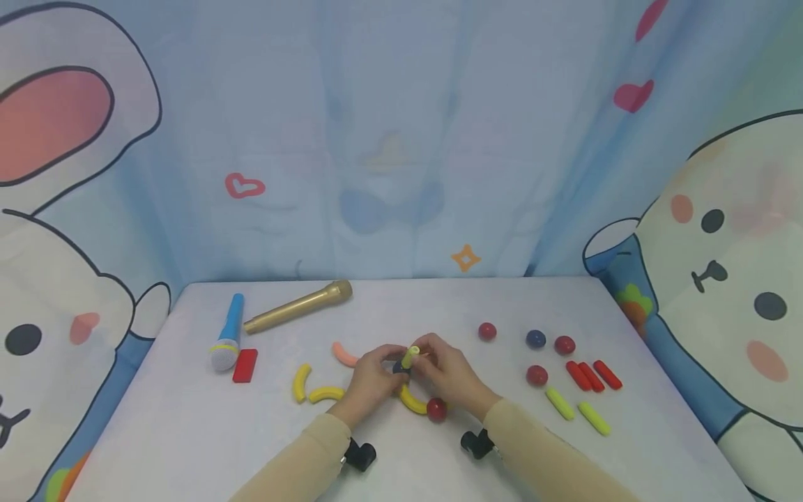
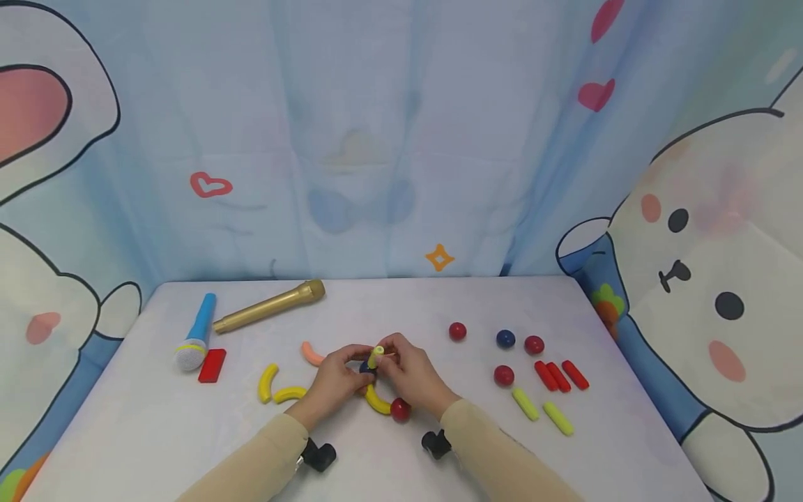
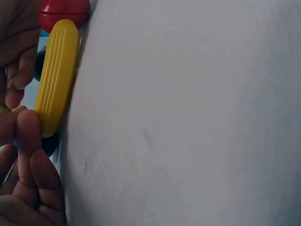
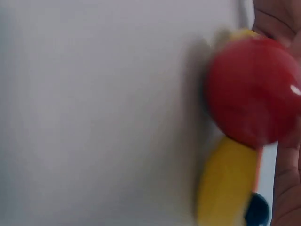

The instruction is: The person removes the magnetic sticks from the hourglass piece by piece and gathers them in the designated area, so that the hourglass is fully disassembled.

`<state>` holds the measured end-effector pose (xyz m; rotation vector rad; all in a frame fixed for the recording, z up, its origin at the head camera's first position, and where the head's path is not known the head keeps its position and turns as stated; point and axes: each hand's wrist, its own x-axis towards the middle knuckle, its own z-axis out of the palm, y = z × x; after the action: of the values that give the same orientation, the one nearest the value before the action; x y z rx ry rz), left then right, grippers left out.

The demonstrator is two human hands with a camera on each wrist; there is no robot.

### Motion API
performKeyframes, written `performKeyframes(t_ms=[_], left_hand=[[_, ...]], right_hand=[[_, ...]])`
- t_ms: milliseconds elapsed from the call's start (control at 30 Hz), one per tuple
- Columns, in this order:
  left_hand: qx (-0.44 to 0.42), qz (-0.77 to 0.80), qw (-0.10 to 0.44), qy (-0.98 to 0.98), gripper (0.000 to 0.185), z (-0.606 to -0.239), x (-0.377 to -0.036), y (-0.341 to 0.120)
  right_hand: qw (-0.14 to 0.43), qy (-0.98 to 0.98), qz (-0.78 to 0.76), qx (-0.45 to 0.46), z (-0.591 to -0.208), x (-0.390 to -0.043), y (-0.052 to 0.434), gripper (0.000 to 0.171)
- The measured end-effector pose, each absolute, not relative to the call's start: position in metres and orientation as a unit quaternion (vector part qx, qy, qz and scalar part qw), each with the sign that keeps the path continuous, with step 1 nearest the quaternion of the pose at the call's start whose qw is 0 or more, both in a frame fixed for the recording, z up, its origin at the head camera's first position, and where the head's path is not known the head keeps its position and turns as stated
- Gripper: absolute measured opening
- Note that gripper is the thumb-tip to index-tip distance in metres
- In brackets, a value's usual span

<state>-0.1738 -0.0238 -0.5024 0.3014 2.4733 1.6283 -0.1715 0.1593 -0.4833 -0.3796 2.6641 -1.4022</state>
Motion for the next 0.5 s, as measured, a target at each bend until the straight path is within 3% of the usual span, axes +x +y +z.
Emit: performKeyframes(t_ms=[367,500], left_hand=[[0.091,0.543,0.094,0.83,0.048,-0.502,-0.173,-0.02],[0.093,0.531,0.092,0.837,0.041,-0.501,-0.172,-0.02]], right_hand=[[0.045,0.874,-0.474,-0.093,-0.493,-0.168,0.161,0.034],[0.025,0.879,-0.469,-0.079,-0.48,-0.162,0.174,0.031]])
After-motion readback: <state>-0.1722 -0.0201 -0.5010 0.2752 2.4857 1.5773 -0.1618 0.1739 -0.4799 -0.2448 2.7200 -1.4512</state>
